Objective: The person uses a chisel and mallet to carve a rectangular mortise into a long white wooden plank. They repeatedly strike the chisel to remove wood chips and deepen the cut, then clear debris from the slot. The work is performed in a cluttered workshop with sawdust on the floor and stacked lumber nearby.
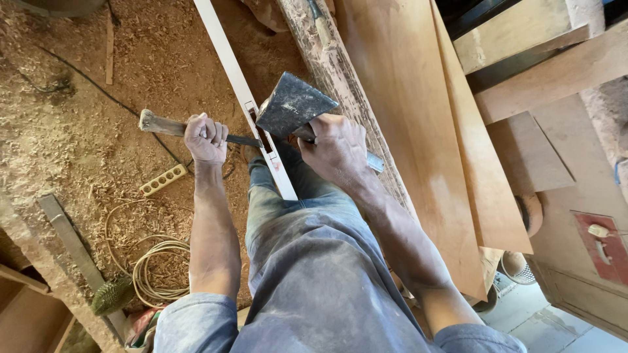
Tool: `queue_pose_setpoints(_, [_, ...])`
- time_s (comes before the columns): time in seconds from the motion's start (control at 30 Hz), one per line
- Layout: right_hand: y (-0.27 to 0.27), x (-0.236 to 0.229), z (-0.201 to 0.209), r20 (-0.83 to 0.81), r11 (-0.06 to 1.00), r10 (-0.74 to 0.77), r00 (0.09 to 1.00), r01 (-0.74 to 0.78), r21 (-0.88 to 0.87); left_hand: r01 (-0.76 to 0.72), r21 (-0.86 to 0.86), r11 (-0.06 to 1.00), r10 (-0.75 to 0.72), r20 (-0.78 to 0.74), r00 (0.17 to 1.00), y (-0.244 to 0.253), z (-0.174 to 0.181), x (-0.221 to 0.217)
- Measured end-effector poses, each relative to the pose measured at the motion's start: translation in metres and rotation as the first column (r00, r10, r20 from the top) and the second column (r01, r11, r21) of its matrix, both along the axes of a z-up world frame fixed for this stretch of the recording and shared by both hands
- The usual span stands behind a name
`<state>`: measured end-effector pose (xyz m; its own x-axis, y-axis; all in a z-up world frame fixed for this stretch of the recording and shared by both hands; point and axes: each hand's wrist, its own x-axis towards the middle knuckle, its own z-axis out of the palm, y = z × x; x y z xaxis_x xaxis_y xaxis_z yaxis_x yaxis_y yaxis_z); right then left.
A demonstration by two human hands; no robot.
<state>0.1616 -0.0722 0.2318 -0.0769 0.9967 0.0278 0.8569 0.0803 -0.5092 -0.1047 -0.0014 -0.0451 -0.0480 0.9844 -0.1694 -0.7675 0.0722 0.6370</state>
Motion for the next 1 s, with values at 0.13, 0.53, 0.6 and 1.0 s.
queue_pose_setpoints(0.13, [-0.001,0.0,-0.001,-0.027,1.0,0.007,1.0,-0.006,0.024,0.013,-0.012,1.0,-0.013,-0.021,1.0,-0.004,0.001,-0.001])
queue_pose_setpoints(0.53, [0.003,0.001,-0.002,-0.01,0.998,0.042,0.999,-0.041,0.054,-0.018,-0.321,0.947,-0.182,-0.581,0.793,0.01,0.037,0.058])
queue_pose_setpoints(0.6, [0.005,0.002,0.0,-0.019,0.992,0.034,0.999,-0.031,0.125,0.087,-0.448,0.89,-0.411,-0.702,0.581,0.005,0.05,0.08])
queue_pose_setpoints(1.0, [0.007,0.006,0.02,-0.063,0.983,-0.043,0.997,0.054,0.173,0.413,-0.108,0.905,-0.332,-0.785,0.522,0.003,0.061,0.109])
